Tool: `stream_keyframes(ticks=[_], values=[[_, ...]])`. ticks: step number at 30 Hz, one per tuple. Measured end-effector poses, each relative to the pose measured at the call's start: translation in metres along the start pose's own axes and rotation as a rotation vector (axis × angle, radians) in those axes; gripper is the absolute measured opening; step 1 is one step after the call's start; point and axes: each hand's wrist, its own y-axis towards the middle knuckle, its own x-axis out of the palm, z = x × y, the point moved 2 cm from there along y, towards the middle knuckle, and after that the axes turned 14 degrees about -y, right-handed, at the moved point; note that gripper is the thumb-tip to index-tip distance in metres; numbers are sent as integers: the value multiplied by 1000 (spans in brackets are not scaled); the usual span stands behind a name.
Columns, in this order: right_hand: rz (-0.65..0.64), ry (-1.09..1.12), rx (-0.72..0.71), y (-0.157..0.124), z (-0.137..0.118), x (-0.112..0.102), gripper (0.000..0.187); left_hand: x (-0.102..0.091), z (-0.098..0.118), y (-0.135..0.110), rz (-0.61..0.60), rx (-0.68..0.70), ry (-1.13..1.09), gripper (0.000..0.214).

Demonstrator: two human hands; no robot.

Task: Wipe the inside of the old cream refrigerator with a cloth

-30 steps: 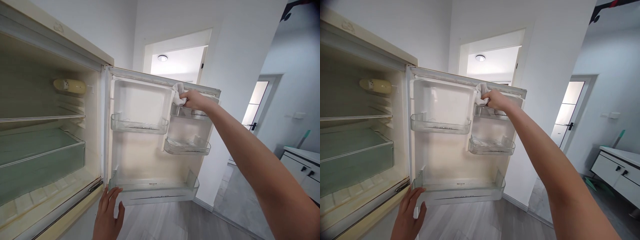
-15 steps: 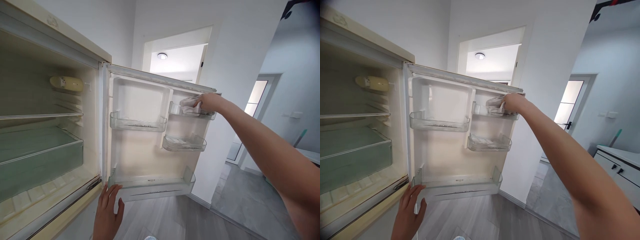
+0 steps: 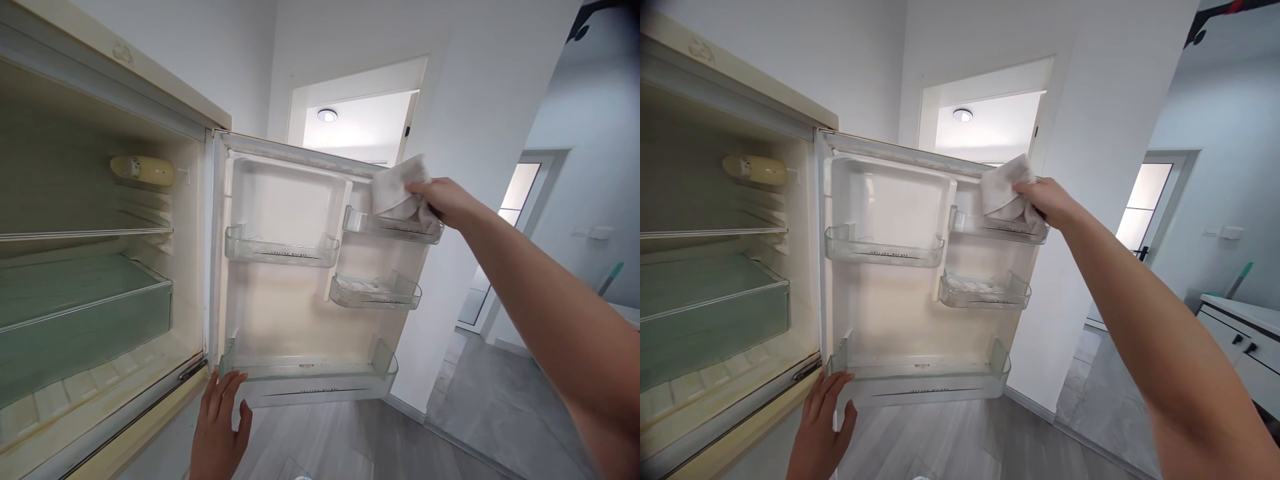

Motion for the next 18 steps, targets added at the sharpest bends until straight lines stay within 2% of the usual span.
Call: stream_keyframes(ticks=[3, 5, 7, 9, 11, 12, 13, 15, 17, 18], values=[[316, 335, 36, -2, 6, -28, 8, 1, -1, -1, 10, 0, -1, 43], [560, 403, 21, -3, 10, -48, 7, 2, 1, -1, 19, -12, -3, 42], [823, 333, -105, -6, 11, -64, 14, 1, 5, 1, 31, -23, 3, 40], [1037, 156, -315, -14, 11, -69, 20, 0, 12, 6, 62, -7, 12, 38], [1114, -119, -487, -24, 10, -62, 14, -2, 20, 11, 98, 36, 34, 38], [1075, -275, -546, -29, 9, -56, 8, -2, 24, 14, 103, 63, 46, 40], [974, -435, -579, -34, 9, -47, 4, -1, 27, 16, 96, 88, 57, 43], [611, -687, -546, -38, 10, -29, 12, 1, 29, 20, 54, 134, 81, 49], [242, -785, -406, -39, 14, -13, 12, 3, 29, 21, 19, 178, 100, 49], [122, -790, -342, -38, 15, -7, 17, 3, 27, 22, 9, 197, 109, 46]])
